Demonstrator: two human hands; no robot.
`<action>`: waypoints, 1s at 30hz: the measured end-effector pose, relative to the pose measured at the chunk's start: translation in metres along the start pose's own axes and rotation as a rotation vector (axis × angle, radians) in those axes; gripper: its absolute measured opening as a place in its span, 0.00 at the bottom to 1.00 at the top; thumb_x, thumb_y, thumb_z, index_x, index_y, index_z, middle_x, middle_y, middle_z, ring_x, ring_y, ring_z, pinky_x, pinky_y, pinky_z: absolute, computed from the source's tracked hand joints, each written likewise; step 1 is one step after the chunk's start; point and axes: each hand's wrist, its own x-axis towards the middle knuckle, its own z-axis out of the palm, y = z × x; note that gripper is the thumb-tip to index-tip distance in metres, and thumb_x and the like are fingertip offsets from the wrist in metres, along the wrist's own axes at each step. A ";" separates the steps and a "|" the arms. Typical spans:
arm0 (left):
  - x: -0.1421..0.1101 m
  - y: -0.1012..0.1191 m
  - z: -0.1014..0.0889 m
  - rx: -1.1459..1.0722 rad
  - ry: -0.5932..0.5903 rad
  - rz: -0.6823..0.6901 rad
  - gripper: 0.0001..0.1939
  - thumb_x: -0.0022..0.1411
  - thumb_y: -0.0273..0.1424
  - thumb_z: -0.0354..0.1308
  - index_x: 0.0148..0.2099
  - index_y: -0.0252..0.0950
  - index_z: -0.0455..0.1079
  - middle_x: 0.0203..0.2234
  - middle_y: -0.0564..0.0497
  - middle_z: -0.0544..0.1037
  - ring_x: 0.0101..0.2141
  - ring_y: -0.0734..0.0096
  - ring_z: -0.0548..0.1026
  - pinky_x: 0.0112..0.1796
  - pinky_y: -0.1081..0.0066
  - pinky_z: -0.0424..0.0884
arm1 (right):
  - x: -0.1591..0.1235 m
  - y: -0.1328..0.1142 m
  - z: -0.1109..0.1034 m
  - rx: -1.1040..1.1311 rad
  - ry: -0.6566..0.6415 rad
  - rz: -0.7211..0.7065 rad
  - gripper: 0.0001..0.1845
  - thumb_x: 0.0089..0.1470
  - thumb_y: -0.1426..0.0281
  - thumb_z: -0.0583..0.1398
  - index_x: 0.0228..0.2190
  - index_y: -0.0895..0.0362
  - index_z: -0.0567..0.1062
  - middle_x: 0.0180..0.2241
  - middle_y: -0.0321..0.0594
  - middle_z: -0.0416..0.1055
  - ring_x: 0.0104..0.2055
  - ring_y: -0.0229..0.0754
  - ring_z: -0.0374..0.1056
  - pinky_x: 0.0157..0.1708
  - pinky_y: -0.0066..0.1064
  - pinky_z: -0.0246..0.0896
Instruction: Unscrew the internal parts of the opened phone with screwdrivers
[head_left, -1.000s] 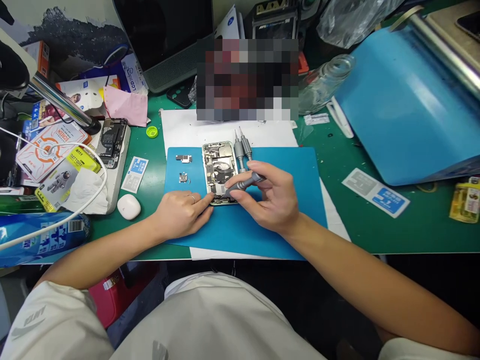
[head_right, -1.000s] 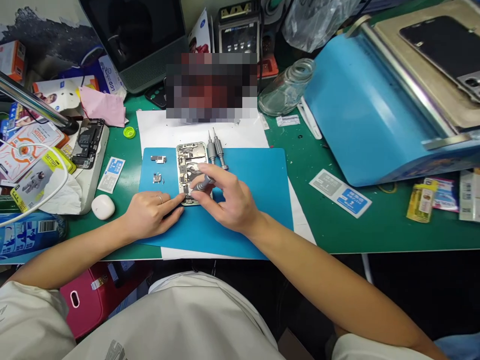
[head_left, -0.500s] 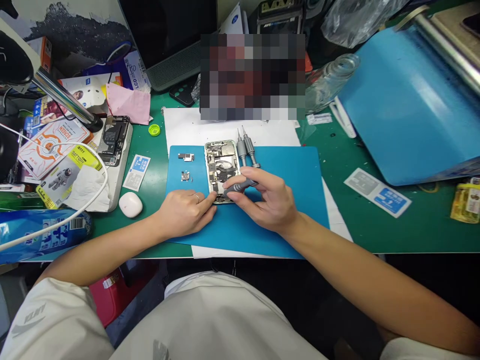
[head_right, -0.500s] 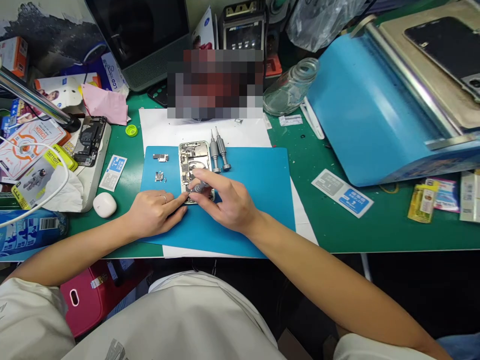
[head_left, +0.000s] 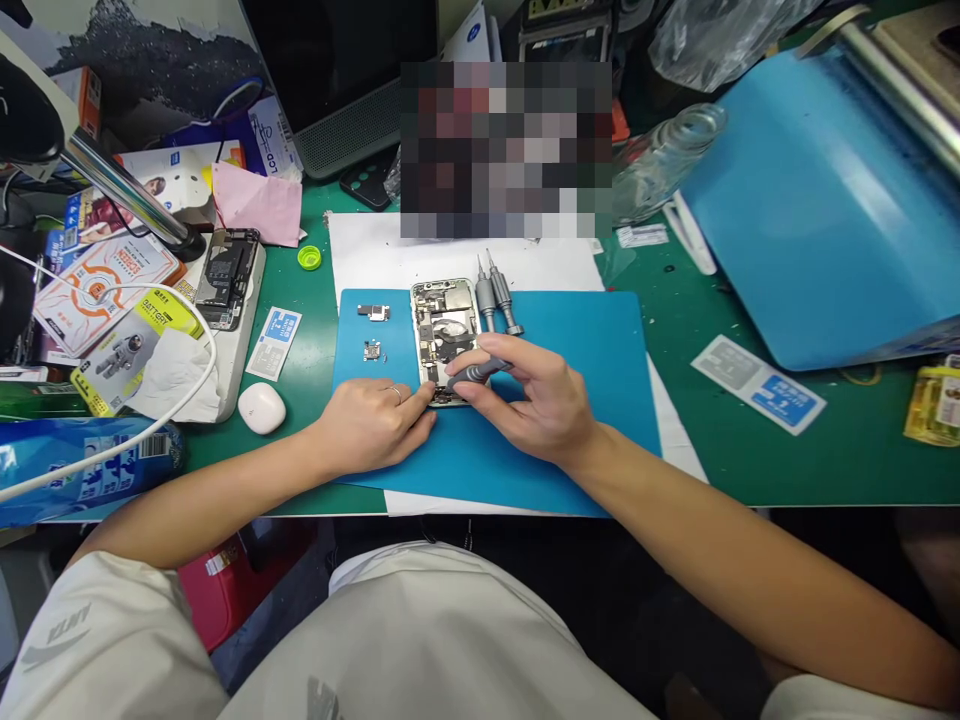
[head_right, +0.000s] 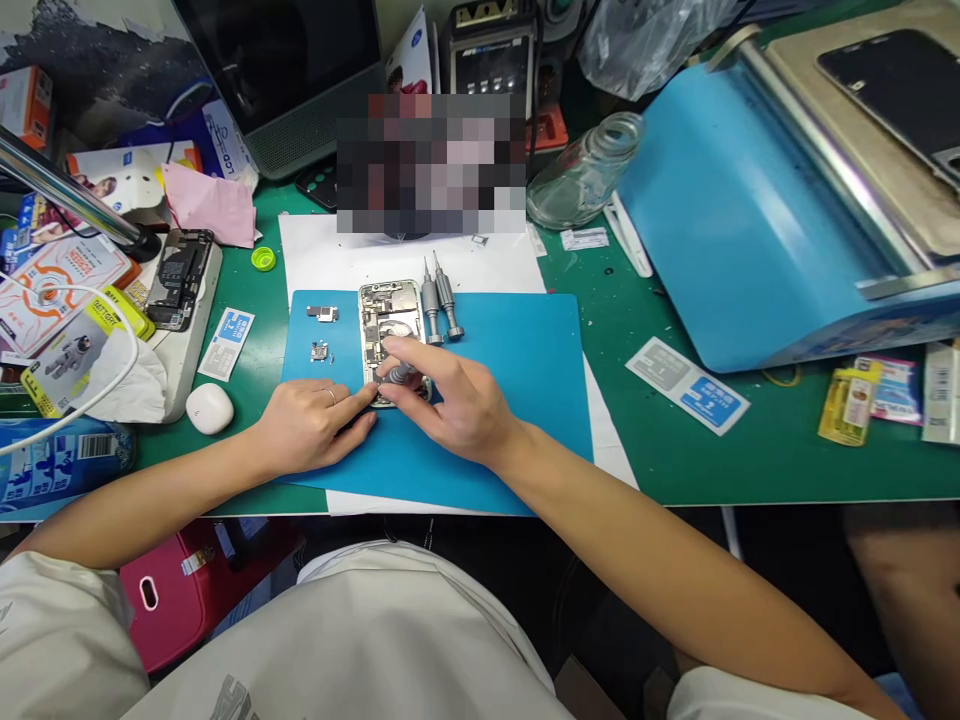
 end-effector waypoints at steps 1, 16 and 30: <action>0.000 0.000 0.000 -0.002 -0.006 -0.003 0.17 0.74 0.36 0.50 0.51 0.30 0.75 0.25 0.51 0.79 0.25 0.70 0.78 0.24 0.69 0.67 | 0.000 0.000 0.000 0.001 -0.001 0.000 0.33 0.59 0.77 0.64 0.62 0.53 0.60 0.38 0.42 0.81 0.36 0.40 0.79 0.33 0.29 0.79; 0.000 -0.001 0.000 -0.007 -0.036 -0.015 0.18 0.74 0.37 0.48 0.52 0.31 0.74 0.25 0.52 0.78 0.25 0.70 0.77 0.23 0.69 0.66 | 0.000 0.003 0.000 0.038 -0.022 -0.053 0.35 0.59 0.77 0.63 0.63 0.51 0.58 0.39 0.41 0.81 0.37 0.42 0.80 0.37 0.35 0.81; -0.001 -0.002 0.001 -0.054 -0.087 -0.039 0.20 0.75 0.37 0.46 0.54 0.31 0.74 0.25 0.49 0.79 0.26 0.67 0.77 0.24 0.70 0.66 | -0.004 0.003 0.000 -0.020 -0.056 -0.163 0.37 0.59 0.78 0.64 0.65 0.51 0.57 0.40 0.41 0.80 0.38 0.42 0.79 0.36 0.34 0.81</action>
